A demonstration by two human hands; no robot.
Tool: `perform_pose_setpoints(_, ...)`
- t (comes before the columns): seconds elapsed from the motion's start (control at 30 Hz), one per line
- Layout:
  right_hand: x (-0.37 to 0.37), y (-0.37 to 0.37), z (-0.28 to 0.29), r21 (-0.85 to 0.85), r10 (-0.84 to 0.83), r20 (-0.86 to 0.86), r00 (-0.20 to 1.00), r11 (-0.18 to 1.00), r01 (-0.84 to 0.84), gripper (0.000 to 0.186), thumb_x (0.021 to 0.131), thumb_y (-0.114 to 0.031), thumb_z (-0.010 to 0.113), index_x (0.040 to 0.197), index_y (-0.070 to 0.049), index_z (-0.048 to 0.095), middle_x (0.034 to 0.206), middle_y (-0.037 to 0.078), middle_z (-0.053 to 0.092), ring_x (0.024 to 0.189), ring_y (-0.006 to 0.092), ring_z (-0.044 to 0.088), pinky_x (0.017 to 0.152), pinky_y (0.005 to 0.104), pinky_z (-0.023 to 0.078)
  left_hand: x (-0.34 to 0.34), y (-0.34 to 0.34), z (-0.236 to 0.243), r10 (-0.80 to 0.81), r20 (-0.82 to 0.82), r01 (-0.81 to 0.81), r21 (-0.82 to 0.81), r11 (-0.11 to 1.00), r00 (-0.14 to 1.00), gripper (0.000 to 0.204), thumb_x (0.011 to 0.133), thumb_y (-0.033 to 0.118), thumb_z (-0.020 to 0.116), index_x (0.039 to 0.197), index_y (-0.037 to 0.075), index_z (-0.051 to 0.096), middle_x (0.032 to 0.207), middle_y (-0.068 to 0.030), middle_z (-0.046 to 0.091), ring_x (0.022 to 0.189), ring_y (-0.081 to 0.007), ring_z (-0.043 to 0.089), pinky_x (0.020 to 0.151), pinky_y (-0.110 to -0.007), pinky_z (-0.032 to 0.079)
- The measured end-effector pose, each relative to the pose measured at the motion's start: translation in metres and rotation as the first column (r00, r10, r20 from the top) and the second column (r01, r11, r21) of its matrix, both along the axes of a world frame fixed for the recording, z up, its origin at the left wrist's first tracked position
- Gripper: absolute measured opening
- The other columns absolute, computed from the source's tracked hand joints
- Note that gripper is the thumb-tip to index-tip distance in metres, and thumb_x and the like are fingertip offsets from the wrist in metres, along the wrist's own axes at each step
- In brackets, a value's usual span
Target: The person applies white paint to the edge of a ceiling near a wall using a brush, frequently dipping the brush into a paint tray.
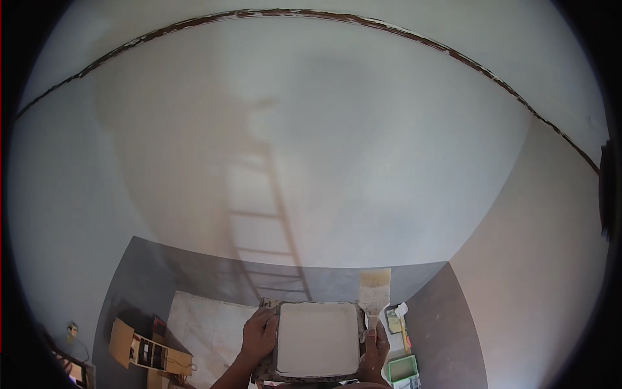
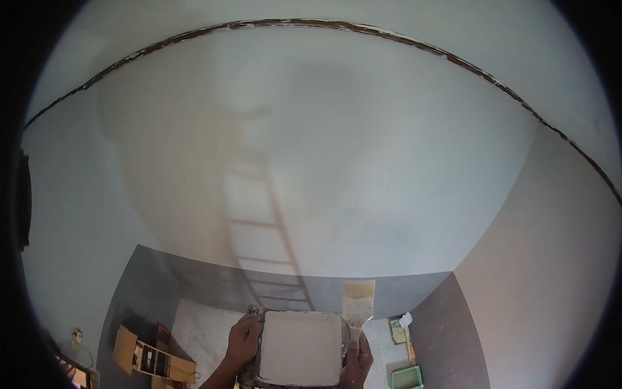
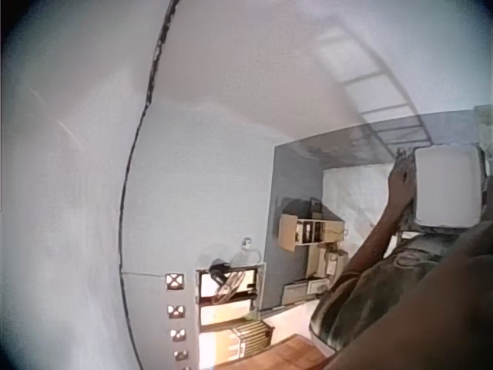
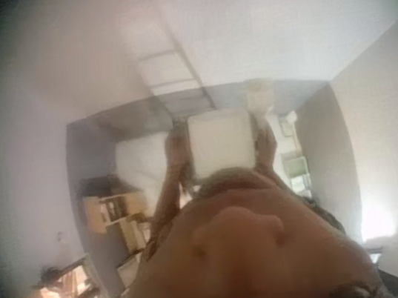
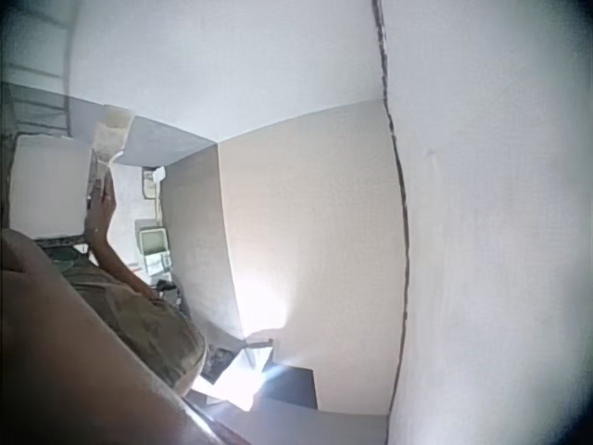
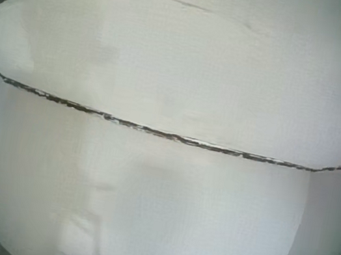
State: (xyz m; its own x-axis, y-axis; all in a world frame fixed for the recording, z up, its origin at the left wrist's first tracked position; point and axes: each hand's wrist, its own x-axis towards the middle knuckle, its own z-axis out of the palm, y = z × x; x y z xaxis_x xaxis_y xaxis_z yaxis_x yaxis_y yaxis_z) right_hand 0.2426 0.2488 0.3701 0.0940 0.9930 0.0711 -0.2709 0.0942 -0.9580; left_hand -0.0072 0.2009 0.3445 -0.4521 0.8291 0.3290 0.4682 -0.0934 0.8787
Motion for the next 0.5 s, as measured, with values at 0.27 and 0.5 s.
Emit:
perform_pose_setpoints(0.27, 0.016, 0.01, -0.017, -0.011, 0.053, 0.123, 0.991, 0.999, -0.052, 0.046, 0.105, -0.024, 0.053, 0.14, 0.005, 0.057, 0.088, -0.003, 0.056, 0.071, 0.005, 0.044, 0.059, 0.0243, 0.033, 0.004, -0.005, -0.004, -0.015, 0.105, 0.034, -0.179, 0.983, 0.994, 0.033, 0.101, 0.022, 0.054, 0.116, -0.002, 0.071, 0.096, -0.0262, 0.072, 0.088, -0.0416, 0.073, 0.077, -0.041, 0.057)
perform_pose_setpoints(0.5, 0.013, 0.016, -0.009, -0.039, 0.107, 0.312, 0.944, 0.994, -0.099, 0.046, 0.107, -0.026, 0.05, 0.137, 0.008, 0.056, 0.12, 0.015, 0.066, 0.109, 0.021, 0.06, 0.096, 0.0356, 0.048, 0.003, 0.002, 0.003, -0.025, 0.127, 0.055, -0.235, 0.97, 0.992, 0.045, 0.106, 0.034, 0.052, 0.133, 0.0, 0.063, 0.112, -0.0297, 0.071, 0.113, -0.0358, 0.071, 0.094, -0.04, 0.055)
